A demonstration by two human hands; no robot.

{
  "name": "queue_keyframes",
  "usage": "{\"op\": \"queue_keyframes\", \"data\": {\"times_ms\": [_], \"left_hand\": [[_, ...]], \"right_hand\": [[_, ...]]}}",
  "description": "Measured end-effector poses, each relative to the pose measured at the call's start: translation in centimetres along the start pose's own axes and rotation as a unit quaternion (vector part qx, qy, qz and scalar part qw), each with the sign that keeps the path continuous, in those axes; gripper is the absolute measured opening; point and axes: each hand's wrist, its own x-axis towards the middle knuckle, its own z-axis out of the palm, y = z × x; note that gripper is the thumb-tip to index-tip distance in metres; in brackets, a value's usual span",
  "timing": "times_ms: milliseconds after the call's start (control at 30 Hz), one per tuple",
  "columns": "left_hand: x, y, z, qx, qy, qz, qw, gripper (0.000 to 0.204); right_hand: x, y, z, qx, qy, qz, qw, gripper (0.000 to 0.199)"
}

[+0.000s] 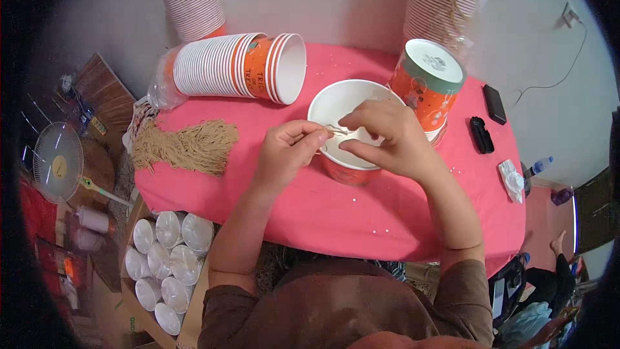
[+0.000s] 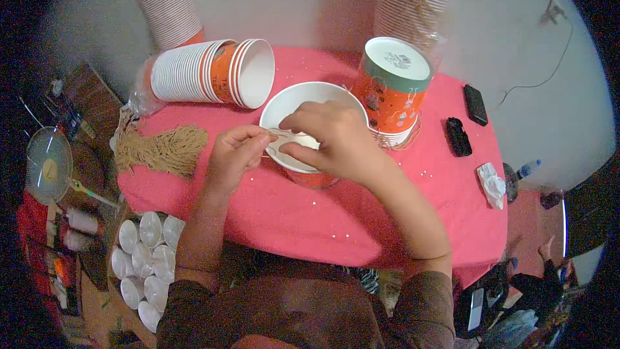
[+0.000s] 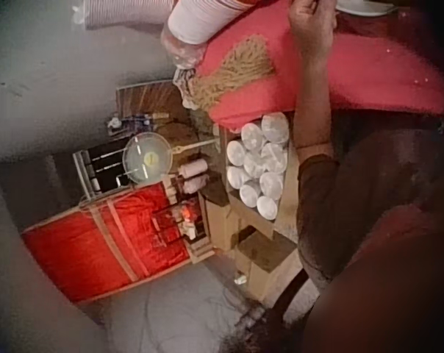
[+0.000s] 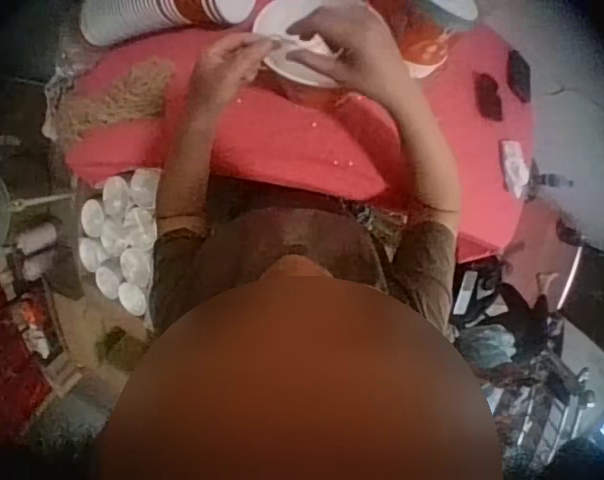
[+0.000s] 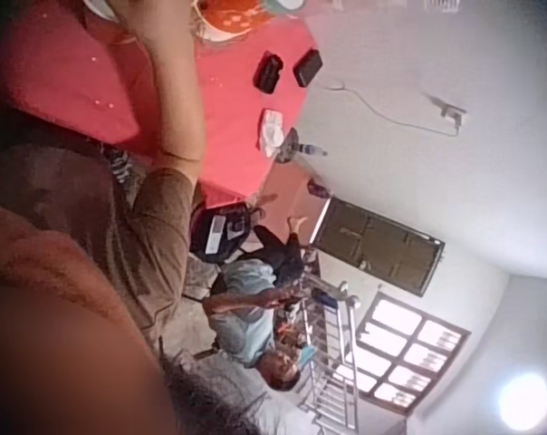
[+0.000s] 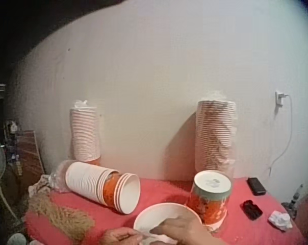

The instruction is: Attaching rubber bands to the edges of paper buckets.

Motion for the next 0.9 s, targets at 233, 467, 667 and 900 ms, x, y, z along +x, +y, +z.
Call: {"op": "queue_keyframes", "data": {"times_ms": [233, 467, 667, 900], "left_hand": [[-0.1, 0.3, 0.1, 0.005, -0.004, -0.006, 1.0, 0.015], [-0.4, 0.0, -0.3, 0.04, -0.021, 0.011, 0.999, 0.015], [-1.0, 0.1, -0.3, 0.044, -0.014, 0.032, 0.998, 0.018], [-0.9, -0.1, 0.7, 0.117, 0.012, 0.074, 0.99, 0.01]], "right_hand": [[0.3, 0.5, 0.6, -0.085, 0.01, -0.115, 0.99, 0.015], [0.0, 0.4, 0.3, -0.095, -0.005, -0.089, 0.991, 0.01], [0.2, 0.4, -0.6, -0.084, -0.023, -0.084, 0.993, 0.009], [0.2, 0.1, 0.3, -0.046, -0.018, -0.069, 0.996, 0.009]]}}
